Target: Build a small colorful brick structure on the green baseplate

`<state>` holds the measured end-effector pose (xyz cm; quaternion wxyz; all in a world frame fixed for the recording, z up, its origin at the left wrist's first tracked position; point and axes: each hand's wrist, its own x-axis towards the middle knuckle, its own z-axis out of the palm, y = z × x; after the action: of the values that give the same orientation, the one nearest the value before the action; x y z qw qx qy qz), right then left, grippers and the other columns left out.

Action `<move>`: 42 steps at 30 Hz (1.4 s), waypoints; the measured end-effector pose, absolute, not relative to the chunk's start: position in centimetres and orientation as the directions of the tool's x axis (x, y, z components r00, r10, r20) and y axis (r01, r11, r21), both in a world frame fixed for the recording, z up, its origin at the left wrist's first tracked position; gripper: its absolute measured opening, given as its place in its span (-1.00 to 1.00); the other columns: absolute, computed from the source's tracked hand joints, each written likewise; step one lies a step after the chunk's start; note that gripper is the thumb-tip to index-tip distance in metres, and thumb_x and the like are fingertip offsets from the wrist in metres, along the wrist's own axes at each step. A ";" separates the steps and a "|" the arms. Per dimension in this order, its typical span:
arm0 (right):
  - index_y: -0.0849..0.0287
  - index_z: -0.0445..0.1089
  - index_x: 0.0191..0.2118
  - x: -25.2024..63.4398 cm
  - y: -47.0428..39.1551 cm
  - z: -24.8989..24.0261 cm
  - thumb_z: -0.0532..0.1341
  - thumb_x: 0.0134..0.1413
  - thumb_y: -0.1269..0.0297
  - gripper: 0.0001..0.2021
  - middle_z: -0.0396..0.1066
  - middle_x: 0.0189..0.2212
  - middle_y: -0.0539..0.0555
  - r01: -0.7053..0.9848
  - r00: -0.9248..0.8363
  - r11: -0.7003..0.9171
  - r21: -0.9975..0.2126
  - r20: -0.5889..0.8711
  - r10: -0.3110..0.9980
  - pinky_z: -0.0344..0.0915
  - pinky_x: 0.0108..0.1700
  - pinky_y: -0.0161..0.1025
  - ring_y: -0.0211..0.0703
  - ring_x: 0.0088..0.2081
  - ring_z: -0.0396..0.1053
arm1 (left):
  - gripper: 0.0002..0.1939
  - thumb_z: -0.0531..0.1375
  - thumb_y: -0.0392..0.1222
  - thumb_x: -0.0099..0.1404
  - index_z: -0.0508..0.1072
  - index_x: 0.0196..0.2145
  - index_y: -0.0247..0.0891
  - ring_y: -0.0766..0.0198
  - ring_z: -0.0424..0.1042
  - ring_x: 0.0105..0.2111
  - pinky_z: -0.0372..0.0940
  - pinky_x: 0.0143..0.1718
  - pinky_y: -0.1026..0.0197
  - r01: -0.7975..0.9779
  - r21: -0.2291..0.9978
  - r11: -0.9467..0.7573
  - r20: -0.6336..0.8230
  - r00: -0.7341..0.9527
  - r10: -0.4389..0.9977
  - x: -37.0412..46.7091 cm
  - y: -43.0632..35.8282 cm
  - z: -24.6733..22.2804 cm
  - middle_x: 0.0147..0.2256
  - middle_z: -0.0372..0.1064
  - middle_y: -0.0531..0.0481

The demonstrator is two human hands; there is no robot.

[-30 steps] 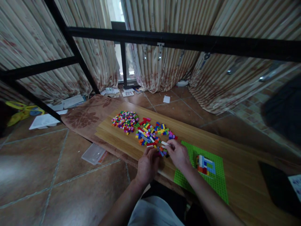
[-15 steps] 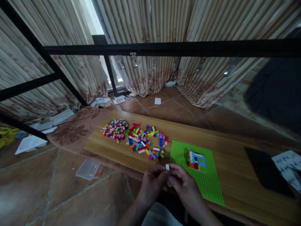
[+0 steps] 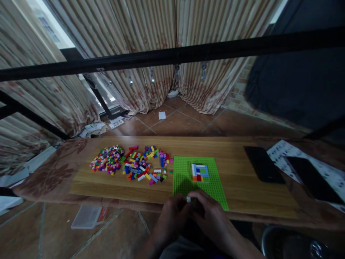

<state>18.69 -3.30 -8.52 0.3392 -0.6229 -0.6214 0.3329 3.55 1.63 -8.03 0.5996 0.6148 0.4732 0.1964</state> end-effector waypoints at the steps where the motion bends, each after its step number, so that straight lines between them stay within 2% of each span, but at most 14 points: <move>1: 0.04 0.35 -0.13 19.0 -3.4 -8.5 0.16 -0.12 0.51 -0.63 0.42 -0.18 0.02 0.560 0.025 -0.015 -0.829 -0.001 1.000 0.35 -0.11 -0.19 -0.14 -0.17 0.41 | -0.79 0.15 -0.11 0.24 0.49 -0.40 -0.29 0.31 0.37 -0.45 0.19 -0.44 0.34 0.362 0.917 0.169 -0.336 0.471 0.816 4.0 1.5 -8.1 -0.48 0.42 0.04; 5: 0.08 0.33 -0.25 20.4 -3.9 -8.4 0.13 -0.12 0.50 -0.74 0.41 -0.33 -0.03 0.563 0.095 -0.088 -0.822 -0.042 0.995 0.33 -0.25 -0.27 -0.20 -0.29 0.40 | -0.77 0.16 -0.07 0.25 0.49 -0.39 -0.29 0.35 0.31 -0.49 0.15 -0.48 0.35 0.332 0.921 0.204 -0.358 0.513 0.780 5.1 1.3 -8.7 -0.51 0.37 0.07; 9: 0.08 0.33 -0.29 21.6 -4.4 -8.6 0.15 -0.01 0.36 -0.89 0.40 -0.44 -0.06 0.519 0.160 -0.149 -0.842 -0.076 0.984 0.32 -0.35 -0.31 -0.22 -0.40 0.38 | -0.78 0.16 -0.08 0.25 0.51 -0.36 -0.28 0.33 0.33 -0.44 0.18 -0.44 0.35 0.314 0.923 0.220 -0.365 0.544 0.755 5.6 1.5 -8.8 -0.46 0.40 0.05; 14: 0.06 0.41 -0.14 22.7 -4.4 -8.7 0.15 0.11 0.25 -0.80 0.48 -0.30 0.02 0.443 0.192 -0.088 -0.892 -0.002 0.981 0.38 -0.21 -0.28 -0.18 -0.26 0.45 | -0.85 0.18 -0.19 0.23 0.56 -0.31 -0.21 0.23 0.42 -0.28 0.28 -0.25 0.28 0.350 0.930 0.114 -0.302 0.547 0.781 6.3 1.8 -8.0 -0.31 0.48 -0.01; 17: 0.04 0.46 -0.19 23.2 -4.2 -8.8 0.13 0.17 0.24 -0.82 0.49 -0.27 0.03 0.454 0.146 -0.032 -0.890 0.039 0.989 0.38 -0.16 -0.26 -0.17 -0.21 0.46 | -0.85 0.18 -0.23 0.21 0.56 -0.31 -0.18 0.22 0.44 -0.26 0.30 -0.20 0.25 0.334 0.940 0.071 -0.248 0.524 0.815 6.7 2.0 -7.5 -0.29 0.50 -0.01; 22: -0.01 0.49 -0.22 23.8 -4.1 -8.7 0.12 0.17 0.24 -0.81 0.50 -0.28 0.02 0.519 0.087 -0.034 -0.854 0.013 0.996 0.39 -0.18 -0.23 -0.14 -0.23 0.46 | -0.84 0.19 -0.28 0.15 0.55 -0.30 -0.19 0.24 0.44 -0.28 0.31 -0.21 0.24 0.318 0.946 0.056 -0.203 0.452 0.869 7.3 2.5 -7.6 -0.31 0.49 0.00; 27: -0.06 0.41 0.01 23.9 -4.5 -7.1 0.17 0.07 0.36 -0.63 0.51 -0.21 -0.01 0.443 -0.023 -0.092 -0.892 -0.114 0.993 0.40 -0.18 -0.23 -0.15 -0.23 0.46 | -0.80 0.27 -0.22 0.11 0.53 -0.26 -0.27 0.25 0.43 -0.32 0.31 -0.23 0.25 0.090 0.960 0.266 -0.276 0.474 0.836 7.5 3.1 -7.9 -0.34 0.49 -0.01; 31: -0.07 0.34 0.08 23.8 -4.9 -6.2 0.21 0.02 0.38 -0.55 0.51 -0.18 -0.03 0.279 -0.112 -0.157 -0.947 -0.195 0.974 0.38 -0.08 -0.19 -0.16 -0.15 0.45 | -0.67 0.38 -0.17 0.03 0.52 -0.21 -0.29 0.28 0.43 -0.34 0.30 -0.25 0.26 -0.055 0.884 0.465 -0.359 0.557 0.749 6.9 3.4 -7.6 -0.36 0.47 -0.01; 34: -0.07 0.31 0.10 23.5 -5.0 -6.4 0.23 -0.02 0.38 -0.50 0.51 -0.25 -0.05 0.212 -0.162 -0.185 -0.960 -0.221 0.962 0.39 -0.11 -0.20 -0.17 -0.21 0.45 | -0.61 0.41 -0.17 -0.01 0.52 -0.19 -0.29 0.25 0.45 -0.32 0.31 -0.22 0.22 -0.111 0.808 0.578 -0.409 0.600 0.687 6.5 3.3 -7.5 -0.32 0.49 -0.05; 38: -0.07 0.29 0.11 22.9 -5.0 -6.8 0.24 -0.06 0.40 -0.45 0.49 -0.35 -0.06 0.266 -0.116 -0.187 -0.946 -0.224 0.968 0.40 -0.21 -0.24 -0.19 -0.30 0.45 | -0.58 0.43 -0.20 -0.03 0.50 -0.18 -0.29 0.24 0.47 -0.33 0.33 -0.21 0.17 -0.194 0.719 0.667 -0.434 0.624 0.650 6.4 2.9 -7.5 -0.28 0.50 -0.08; 42: -0.06 0.31 0.08 22.3 -4.7 -6.8 0.23 -0.09 0.40 -0.47 0.48 -0.40 -0.07 0.398 -0.008 -0.150 -0.905 -0.167 0.986 0.39 -0.29 -0.26 -0.20 -0.37 0.44 | -0.61 0.41 -0.21 0.00 0.50 -0.18 -0.32 0.26 0.46 -0.34 0.32 -0.23 0.21 -0.226 0.691 0.687 -0.407 0.664 0.628 6.7 2.6 -7.7 -0.30 0.50 -0.08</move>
<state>22.27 -4.74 -6.79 0.3358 -0.6191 -0.5587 0.4380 6.68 2.61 -7.73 0.8585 0.3082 0.3260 0.2484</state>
